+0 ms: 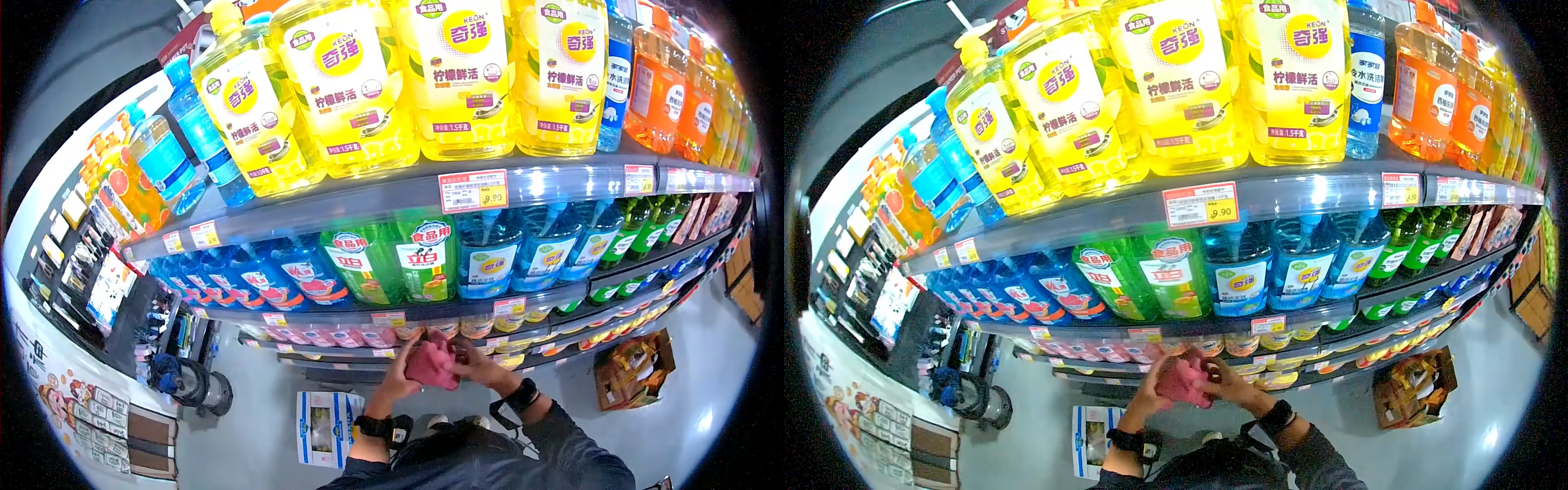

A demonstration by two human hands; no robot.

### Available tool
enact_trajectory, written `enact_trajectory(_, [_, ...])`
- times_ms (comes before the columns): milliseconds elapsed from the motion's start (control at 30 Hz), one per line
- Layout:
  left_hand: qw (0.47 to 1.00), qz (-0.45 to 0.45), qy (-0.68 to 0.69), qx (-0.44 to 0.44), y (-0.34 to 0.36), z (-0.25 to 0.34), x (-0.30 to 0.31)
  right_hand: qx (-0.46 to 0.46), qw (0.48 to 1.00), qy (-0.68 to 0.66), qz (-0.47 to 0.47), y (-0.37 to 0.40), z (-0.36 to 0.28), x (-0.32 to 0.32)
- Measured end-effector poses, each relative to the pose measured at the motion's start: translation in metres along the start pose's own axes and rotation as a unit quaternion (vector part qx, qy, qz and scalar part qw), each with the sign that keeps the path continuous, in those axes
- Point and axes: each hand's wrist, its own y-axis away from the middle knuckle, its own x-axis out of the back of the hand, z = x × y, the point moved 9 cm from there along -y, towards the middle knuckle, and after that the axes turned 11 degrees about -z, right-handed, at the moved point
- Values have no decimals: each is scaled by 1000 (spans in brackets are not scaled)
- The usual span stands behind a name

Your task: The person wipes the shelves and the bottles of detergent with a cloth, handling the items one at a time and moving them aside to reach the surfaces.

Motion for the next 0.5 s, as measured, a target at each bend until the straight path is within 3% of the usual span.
enact_trajectory(67, [994, -72, 62, -59, -7, 7, -15, 2, 1000, -4, 2, -1, -2, -2])
enact_trajectory(133, [992, -76, 93, -44, -2, 18, -15, 6, 1000, -18, 6, -2, -6, -2])
enact_trajectory(200, [969, -97, 228, 13, 2, 13, -22, -3, 999, 12, 53, 1, -7, 11])
enact_trajectory(233, [968, -101, 228, 11, 3, 6, -24, 25, 998, 8, 63, 3, -12, 15])
enact_trajectory(300, [948, -62, 294, 103, 8, -33, -25, 54, 995, 5, 79, 8, -24, 18])
enact_trajectory(367, [952, -65, 276, 113, 1, -45, -34, 92, 987, 113, 61, 10, -53, 2])
enact_trajectory(500, [970, -40, 204, 123, -7, -79, -37, 68, 987, 142, 26, 7, -49, -9])
